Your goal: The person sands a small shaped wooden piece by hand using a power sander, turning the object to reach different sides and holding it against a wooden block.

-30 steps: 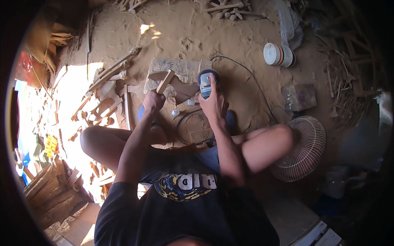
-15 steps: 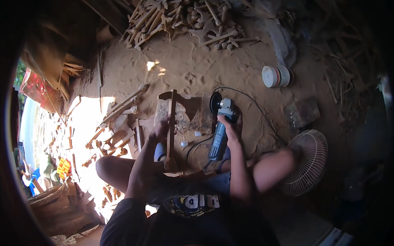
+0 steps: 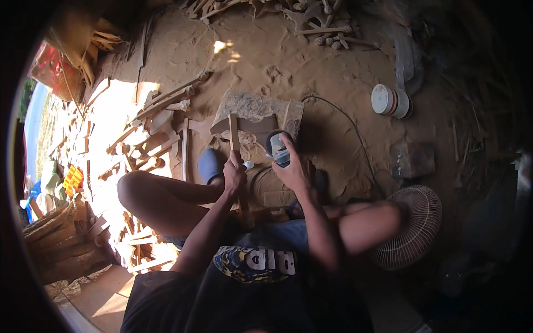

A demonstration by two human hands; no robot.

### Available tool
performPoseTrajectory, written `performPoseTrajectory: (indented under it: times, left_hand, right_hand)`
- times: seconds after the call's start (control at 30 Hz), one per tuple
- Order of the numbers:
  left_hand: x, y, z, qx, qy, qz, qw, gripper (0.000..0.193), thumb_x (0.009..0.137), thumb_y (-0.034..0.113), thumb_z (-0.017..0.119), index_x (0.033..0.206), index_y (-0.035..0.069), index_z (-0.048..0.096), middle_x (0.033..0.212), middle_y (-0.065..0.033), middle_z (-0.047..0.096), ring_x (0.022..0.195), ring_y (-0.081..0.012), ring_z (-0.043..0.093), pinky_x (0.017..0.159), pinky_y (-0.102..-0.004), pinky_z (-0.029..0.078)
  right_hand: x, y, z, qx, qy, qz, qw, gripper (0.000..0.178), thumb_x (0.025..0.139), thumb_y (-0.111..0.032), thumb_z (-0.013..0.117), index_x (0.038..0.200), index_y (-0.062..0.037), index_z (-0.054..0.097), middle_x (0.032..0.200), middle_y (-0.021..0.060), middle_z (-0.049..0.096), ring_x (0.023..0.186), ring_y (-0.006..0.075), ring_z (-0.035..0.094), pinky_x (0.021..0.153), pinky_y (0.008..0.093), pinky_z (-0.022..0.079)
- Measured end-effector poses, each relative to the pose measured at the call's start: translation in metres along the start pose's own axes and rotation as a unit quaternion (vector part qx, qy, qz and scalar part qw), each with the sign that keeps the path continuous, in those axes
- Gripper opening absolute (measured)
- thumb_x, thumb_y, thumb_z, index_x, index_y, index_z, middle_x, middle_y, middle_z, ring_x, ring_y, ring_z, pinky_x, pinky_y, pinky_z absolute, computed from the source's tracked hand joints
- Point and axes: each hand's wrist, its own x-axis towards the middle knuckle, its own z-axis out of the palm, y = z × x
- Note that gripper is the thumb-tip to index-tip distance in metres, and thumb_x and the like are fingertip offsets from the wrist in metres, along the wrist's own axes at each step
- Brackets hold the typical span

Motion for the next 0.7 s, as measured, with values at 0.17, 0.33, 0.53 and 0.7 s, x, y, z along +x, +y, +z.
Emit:
performPoseTrajectory:
  times: [0.17, 0.33, 0.53, 0.7]
  left_hand:
    - [-0.001, 0.001, 0.003, 0.033, 0.042, 0.072, 0.996, 0.069, 0.12, 0.054, 0.029, 0.086, -0.001, 0.055, 0.064, -0.0135, 0.057, 0.057, -0.0303, 0.061, 0.058, -0.0494, 0.048]
    - [-0.004, 0.004, 0.0, 0.028, 0.039, 0.047, 0.998, 0.069, 0.12, 0.052, 0.031, 0.092, -0.004, 0.061, 0.068, -0.0168, 0.06, 0.063, -0.0346, 0.062, 0.064, -0.0516, 0.048]
    - [-0.005, 0.01, -0.003, 0.019, 0.017, 0.028, 0.999, 0.067, 0.119, 0.051, 0.032, 0.103, -0.005, 0.066, 0.079, -0.0268, 0.066, 0.076, -0.0458, 0.066, 0.07, -0.0551, 0.05]
    - [-0.012, 0.021, -0.004, 0.017, -0.001, 0.002, 1.0, 0.066, 0.119, 0.05, 0.033, 0.114, -0.004, 0.07, 0.09, -0.035, 0.072, 0.09, -0.0557, 0.071, 0.077, -0.0592, 0.053]
  right_hand:
    - [0.001, -0.004, 0.021, -0.005, -0.014, -0.013, 1.0, 0.087, 0.085, -0.006, 0.082, 0.163, -0.0054, 0.045, 0.161, 0.0233, 0.056, 0.151, 0.0384, 0.054, 0.124, 0.0432, 0.043]
    - [-0.001, -0.031, 0.018, -0.124, -0.065, 0.062, 0.988, 0.086, 0.085, -0.014, 0.083, 0.164, -0.013, 0.047, 0.157, 0.0218, 0.061, 0.14, 0.0451, 0.061, 0.114, 0.0486, 0.052]
    - [-0.004, -0.035, 0.021, -0.197, -0.085, 0.148, 0.965, 0.085, 0.085, -0.018, 0.083, 0.162, -0.0155, 0.049, 0.152, 0.0212, 0.065, 0.134, 0.047, 0.064, 0.109, 0.0508, 0.055]
    - [-0.024, -0.018, 0.018, -0.135, -0.039, 0.097, 0.985, 0.085, 0.082, -0.011, 0.084, 0.16, -0.0118, 0.05, 0.148, 0.024, 0.067, 0.134, 0.0422, 0.066, 0.111, 0.0465, 0.055]
